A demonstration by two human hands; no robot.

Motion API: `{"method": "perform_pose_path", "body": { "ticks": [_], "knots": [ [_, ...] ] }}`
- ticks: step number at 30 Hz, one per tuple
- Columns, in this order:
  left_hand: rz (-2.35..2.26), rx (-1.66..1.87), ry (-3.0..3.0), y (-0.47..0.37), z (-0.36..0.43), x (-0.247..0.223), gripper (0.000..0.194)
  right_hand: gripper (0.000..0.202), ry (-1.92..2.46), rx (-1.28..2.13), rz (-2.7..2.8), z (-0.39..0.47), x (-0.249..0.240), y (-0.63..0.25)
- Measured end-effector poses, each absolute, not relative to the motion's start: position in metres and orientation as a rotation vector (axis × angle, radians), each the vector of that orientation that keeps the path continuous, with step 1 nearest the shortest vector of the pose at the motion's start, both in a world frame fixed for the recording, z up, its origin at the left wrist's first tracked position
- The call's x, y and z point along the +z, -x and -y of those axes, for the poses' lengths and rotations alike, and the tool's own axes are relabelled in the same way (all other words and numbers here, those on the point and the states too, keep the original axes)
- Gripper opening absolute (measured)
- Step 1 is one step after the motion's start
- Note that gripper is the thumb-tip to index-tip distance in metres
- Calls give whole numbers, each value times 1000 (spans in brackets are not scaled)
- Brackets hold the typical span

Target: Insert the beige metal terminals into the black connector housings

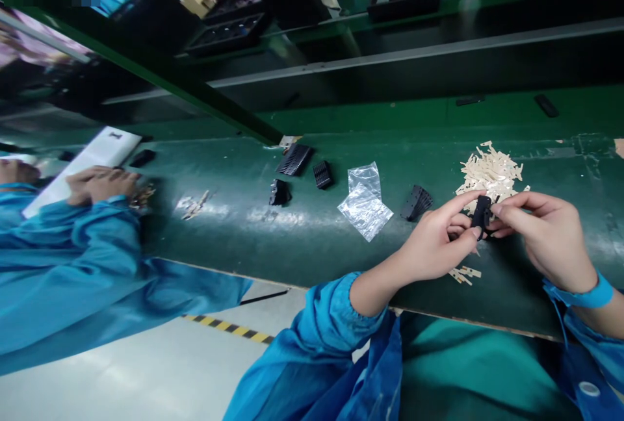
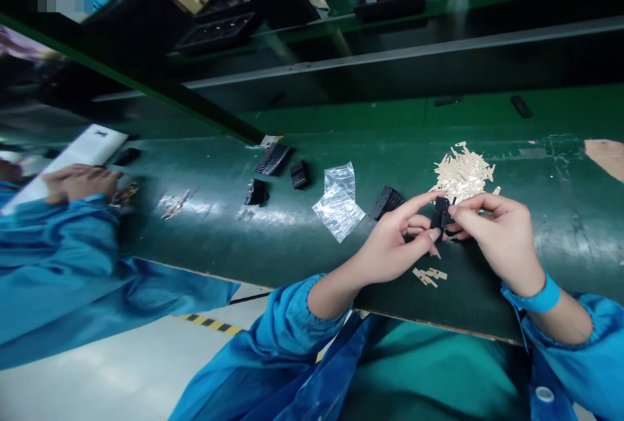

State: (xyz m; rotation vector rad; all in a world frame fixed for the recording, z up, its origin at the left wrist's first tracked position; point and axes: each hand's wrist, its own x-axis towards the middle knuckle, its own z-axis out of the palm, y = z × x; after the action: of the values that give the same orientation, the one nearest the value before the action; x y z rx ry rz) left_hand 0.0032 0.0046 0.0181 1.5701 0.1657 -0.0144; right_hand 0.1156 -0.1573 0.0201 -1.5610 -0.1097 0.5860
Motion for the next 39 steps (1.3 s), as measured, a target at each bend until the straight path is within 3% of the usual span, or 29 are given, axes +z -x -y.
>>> {"method": "perform_pose_path", "body": {
  "ticks": [39],
  "knots": [
    [-158,-25,-1591,-4,-4,28,64,19,1590,631,162,157,22,-116]
  ]
}}
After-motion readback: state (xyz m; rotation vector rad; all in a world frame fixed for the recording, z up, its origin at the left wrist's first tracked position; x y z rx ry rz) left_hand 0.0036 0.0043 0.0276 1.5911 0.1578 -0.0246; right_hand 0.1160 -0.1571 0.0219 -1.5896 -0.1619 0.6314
